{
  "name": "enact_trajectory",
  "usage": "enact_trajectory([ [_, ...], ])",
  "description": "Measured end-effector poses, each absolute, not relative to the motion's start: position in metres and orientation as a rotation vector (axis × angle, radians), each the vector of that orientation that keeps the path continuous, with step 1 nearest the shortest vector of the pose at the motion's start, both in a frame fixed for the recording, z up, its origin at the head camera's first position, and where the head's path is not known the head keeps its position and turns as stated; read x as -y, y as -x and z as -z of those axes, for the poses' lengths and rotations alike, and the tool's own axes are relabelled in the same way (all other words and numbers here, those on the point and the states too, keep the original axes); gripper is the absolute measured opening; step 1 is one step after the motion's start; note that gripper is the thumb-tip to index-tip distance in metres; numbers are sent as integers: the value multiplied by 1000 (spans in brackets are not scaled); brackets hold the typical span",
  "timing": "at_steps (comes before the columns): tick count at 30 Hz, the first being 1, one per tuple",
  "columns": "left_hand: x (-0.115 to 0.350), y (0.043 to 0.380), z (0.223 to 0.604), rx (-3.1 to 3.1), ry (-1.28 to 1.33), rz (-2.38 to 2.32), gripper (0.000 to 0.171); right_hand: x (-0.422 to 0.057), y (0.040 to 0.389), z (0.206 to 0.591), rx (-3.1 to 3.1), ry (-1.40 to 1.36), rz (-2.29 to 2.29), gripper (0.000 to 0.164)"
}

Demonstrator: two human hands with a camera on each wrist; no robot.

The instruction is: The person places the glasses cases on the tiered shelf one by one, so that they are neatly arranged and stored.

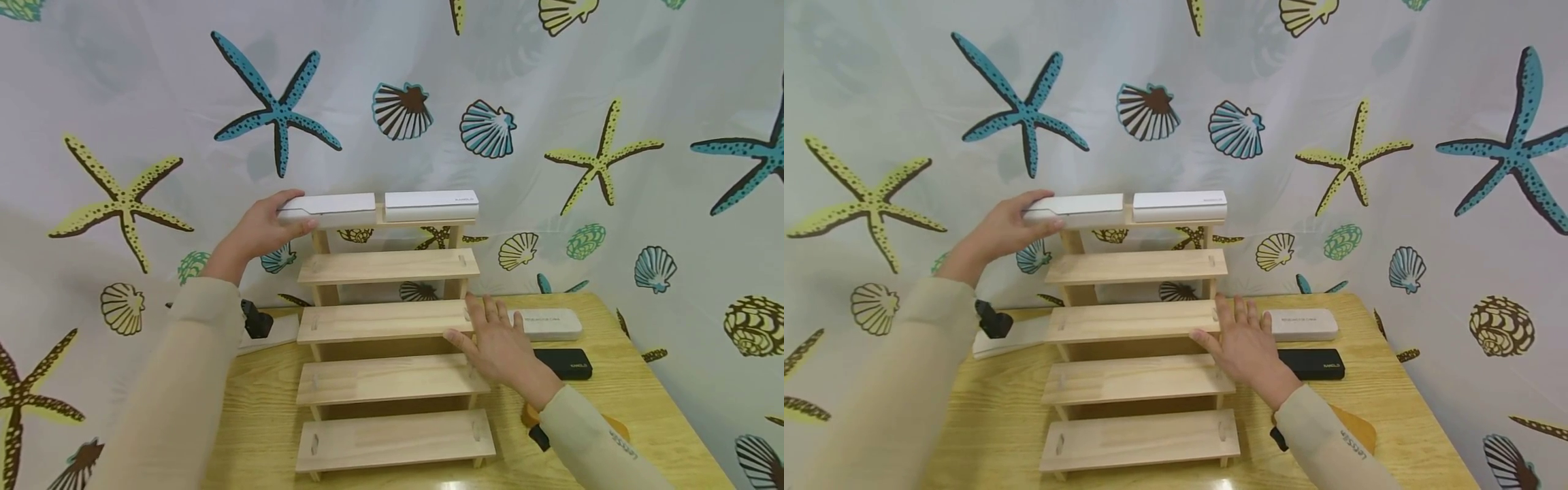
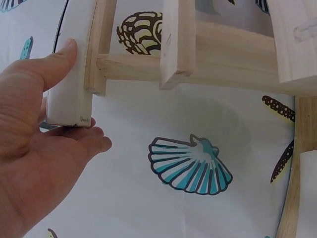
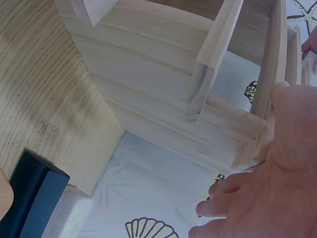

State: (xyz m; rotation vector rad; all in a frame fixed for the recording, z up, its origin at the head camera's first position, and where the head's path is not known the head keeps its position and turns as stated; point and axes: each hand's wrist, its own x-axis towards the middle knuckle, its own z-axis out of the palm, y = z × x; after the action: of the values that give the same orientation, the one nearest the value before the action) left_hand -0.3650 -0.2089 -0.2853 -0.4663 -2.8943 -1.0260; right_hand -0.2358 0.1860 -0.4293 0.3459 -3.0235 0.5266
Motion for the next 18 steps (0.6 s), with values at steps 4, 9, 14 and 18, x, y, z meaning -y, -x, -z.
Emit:
enact_trajectory([
  [4, 206, 366, 285, 2898, 471, 1034, 79, -187, 236, 429, 3026, -345, -528, 88],
  [9, 203, 367, 284, 2915, 443, 1043, 80, -187, 236, 430, 3023, -348, -527, 88],
  [14, 199, 368, 283, 2922, 418, 1054, 78, -187, 237, 431, 3025, -348, -527, 89],
  [18, 197, 368, 282, 2933, 419, 1039, 79, -187, 237, 430, 3027, -351, -519, 88],
])
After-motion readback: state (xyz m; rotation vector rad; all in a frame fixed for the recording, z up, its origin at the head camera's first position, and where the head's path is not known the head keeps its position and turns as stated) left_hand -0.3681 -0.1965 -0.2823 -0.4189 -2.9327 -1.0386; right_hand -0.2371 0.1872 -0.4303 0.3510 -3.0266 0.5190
